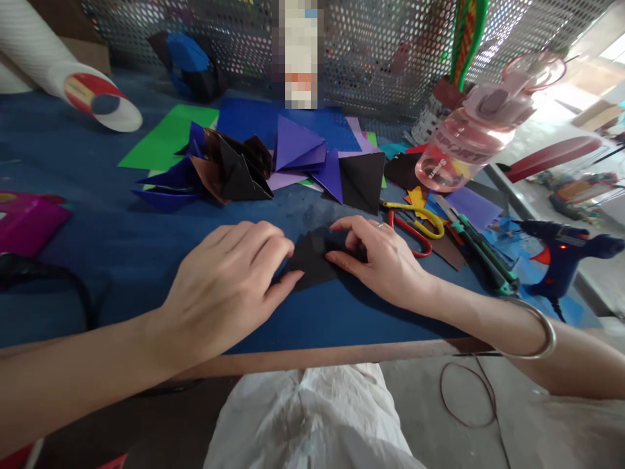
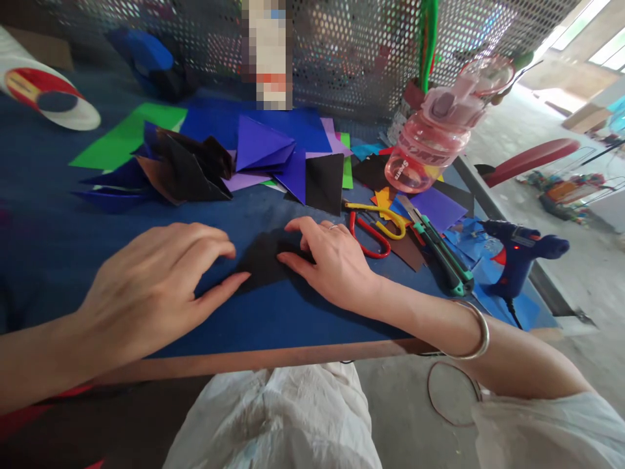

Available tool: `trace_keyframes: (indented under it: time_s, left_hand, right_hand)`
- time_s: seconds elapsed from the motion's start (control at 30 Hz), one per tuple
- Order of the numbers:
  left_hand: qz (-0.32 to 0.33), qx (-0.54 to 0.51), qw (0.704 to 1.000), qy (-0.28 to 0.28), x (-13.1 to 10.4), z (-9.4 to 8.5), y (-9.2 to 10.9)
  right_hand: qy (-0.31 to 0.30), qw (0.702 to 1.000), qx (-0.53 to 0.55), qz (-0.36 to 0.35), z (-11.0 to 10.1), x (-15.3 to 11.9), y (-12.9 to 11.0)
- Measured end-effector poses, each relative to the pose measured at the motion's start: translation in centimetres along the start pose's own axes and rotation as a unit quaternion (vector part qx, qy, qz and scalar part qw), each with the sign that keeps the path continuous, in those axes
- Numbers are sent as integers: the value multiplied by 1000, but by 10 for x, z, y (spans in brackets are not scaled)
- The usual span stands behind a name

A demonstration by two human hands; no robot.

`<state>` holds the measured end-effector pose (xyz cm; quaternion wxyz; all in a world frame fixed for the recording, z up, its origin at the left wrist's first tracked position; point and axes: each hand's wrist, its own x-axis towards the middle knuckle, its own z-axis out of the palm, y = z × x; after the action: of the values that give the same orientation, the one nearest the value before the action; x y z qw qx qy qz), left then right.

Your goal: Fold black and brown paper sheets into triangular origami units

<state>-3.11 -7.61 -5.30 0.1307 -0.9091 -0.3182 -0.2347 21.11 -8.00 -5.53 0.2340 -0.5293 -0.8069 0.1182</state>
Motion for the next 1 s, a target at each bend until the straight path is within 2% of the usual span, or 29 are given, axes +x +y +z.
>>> trace_keyframes:
  time_s: [0.17,0.3,0.4,0.5,0.6,0.77,1.0]
  left_hand:
    - [115,-111,987,5,-2,1,1]
    - [142,-127,982,-8,-6,2,0]
    - [151,-109,983,-5,-6,1,0]
    - [155,-90,984,7,-5,-1,0]
    - [173,-77,982,6,-5,-2,0]
    - [197,-80,977,1,-13,-1,-3]
    - [196,-86,977,-8,-35,0,-12]
  right_hand:
    - [-5,999,-34,-15,1,0,2]
    - [23,998,-45,-49,1,-2,4]
    - [45,985,-60,-154,1,-6,6]
    - [20,947,-77,-310,-2,-9,10]
    - [14,915,-126,-383,-6,-11,12]
    - [18,888,-185,-421,-14,-12,11]
    - [-1,894,-189,-405,-23,-20,22]
